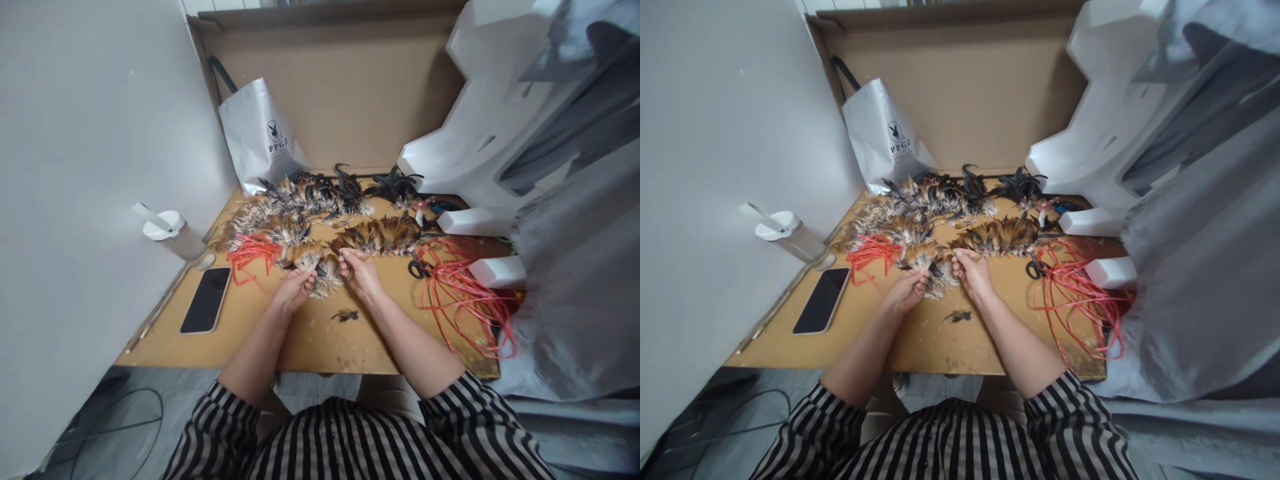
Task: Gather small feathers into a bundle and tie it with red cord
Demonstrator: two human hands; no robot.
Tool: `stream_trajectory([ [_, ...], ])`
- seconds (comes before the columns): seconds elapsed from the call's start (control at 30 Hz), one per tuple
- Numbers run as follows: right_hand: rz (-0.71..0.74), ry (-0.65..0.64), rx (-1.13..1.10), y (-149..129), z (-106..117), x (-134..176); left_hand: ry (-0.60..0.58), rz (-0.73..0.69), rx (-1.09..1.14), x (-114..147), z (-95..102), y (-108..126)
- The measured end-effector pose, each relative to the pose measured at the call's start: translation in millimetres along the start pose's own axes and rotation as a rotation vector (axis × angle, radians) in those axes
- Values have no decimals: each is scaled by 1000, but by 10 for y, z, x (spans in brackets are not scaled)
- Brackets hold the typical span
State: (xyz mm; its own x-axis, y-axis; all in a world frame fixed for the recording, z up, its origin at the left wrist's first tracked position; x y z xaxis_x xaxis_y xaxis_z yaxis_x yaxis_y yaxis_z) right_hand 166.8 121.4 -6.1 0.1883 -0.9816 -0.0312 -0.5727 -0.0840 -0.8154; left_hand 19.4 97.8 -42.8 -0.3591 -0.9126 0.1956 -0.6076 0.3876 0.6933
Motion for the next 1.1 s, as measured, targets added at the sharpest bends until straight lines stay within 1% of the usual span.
stream_trajectory([
  [0.07, -5, -29, 26, 16, -35, 5, -4, 8, -8, 6, -13, -2],
  [0.23, -95, -216, 201, 202, -217, 22, -50, 2, -86, -5, -30, -16],
  [0.3, -115, -258, 273, 263, -271, 43, -82, -6, -120, -13, -46, -23],
  [0.37, -108, -250, 314, 275, -283, 57, -106, -13, -157, -20, -62, -28],
  [0.47, -85, -201, 330, 247, -254, 59, -121, -24, -222, -23, -85, -25],
  [0.63, -39, -165, 370, 191, -219, 47, -95, -43, -317, -7, -109, -1],
  [0.73, -17, -166, 376, 178, -219, 48, -81, -47, -365, 3, -125, 11],
  [0.87, -1, -176, 377, 170, -235, 49, -91, -58, -410, 9, -151, 30],
  [1.1, -56, -200, 312, 208, -284, 67, -103, -76, -494, -5, -130, 38],
])
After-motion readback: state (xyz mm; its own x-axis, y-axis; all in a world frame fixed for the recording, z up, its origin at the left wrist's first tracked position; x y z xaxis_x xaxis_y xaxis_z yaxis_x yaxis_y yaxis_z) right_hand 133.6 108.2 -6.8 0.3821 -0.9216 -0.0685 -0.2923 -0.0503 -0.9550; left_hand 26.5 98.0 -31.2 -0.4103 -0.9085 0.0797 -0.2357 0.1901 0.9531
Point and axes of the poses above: each hand's wrist, its own x-axis away from the middle knuckle, its own z-axis out of the back of the hand, y = z × x, the point moved 9 cm from there along -x, towards the middle knuckle, and after that the axes turned 14 degrees about -y, right-handed, at the moved point
